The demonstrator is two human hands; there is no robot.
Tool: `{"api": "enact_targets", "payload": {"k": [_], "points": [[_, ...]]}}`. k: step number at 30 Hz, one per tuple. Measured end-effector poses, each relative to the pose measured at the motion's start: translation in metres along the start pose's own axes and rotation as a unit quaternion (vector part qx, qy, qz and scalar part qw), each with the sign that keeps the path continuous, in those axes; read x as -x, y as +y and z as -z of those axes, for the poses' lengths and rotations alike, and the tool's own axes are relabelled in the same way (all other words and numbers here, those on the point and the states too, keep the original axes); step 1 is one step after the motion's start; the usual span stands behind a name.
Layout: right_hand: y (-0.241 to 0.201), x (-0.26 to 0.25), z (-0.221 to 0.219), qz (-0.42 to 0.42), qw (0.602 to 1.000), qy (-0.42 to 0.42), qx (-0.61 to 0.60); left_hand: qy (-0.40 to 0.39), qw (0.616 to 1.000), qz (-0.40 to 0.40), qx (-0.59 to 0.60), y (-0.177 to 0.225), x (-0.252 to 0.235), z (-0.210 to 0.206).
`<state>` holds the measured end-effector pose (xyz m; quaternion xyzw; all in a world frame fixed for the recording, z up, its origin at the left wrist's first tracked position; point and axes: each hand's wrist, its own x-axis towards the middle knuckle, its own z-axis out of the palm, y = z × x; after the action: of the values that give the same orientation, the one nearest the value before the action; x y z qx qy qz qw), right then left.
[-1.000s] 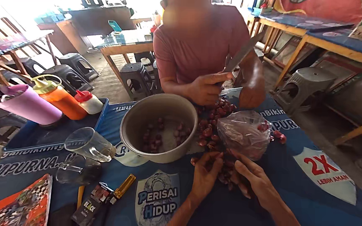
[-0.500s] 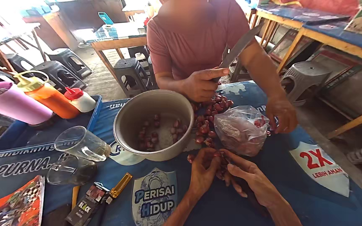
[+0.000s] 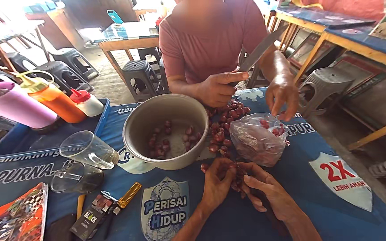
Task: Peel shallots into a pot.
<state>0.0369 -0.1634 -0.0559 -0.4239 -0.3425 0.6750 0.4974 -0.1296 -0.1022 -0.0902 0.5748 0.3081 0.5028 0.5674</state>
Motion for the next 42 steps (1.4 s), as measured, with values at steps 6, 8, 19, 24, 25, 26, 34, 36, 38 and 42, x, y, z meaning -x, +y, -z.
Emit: {"api": "enact_targets", "payload": {"k": [6,8,19,24,25,26,34,36,38,42], "points": [[0.001,-0.002,-0.001,-0.002,1.0,0.004,-0.031,0.009,0.994,-0.071,-0.077,-0.007,0.005,-0.004],[0.002,-0.004,-0.003,0.003,0.999,0.01,-0.04,0.009,0.985,-0.109,-0.13,-0.008,0.006,-0.005],[0.004,-0.003,0.005,-0.021,0.982,-0.056,-0.181,-0.021,0.999,-0.045,0.011,-0.003,0.003,-0.003],[0.004,-0.001,-0.003,0.01,0.99,0.01,-0.139,0.044,0.992,-0.078,-0.087,-0.008,0.003,-0.004],[0.004,-0.001,-0.005,0.016,0.992,0.02,-0.126,0.035,0.993,-0.077,-0.087,-0.007,0.004,-0.003],[0.005,-0.002,-0.005,0.022,0.993,0.025,-0.115,0.023,0.994,-0.072,-0.082,-0.006,0.005,-0.003],[0.005,-0.001,-0.006,0.004,0.992,-0.001,-0.124,0.028,0.999,-0.017,-0.005,0.003,0.005,-0.005],[0.005,-0.001,-0.004,0.005,0.989,-0.006,-0.145,0.017,1.0,-0.023,-0.001,0.003,0.004,-0.004],[0.005,-0.002,-0.001,0.021,0.989,0.002,-0.145,0.006,1.0,-0.017,0.005,0.004,0.002,-0.001],[0.002,-0.001,-0.002,0.025,0.995,0.04,-0.087,-0.012,0.999,0.021,0.024,0.005,-0.001,0.006]]}}
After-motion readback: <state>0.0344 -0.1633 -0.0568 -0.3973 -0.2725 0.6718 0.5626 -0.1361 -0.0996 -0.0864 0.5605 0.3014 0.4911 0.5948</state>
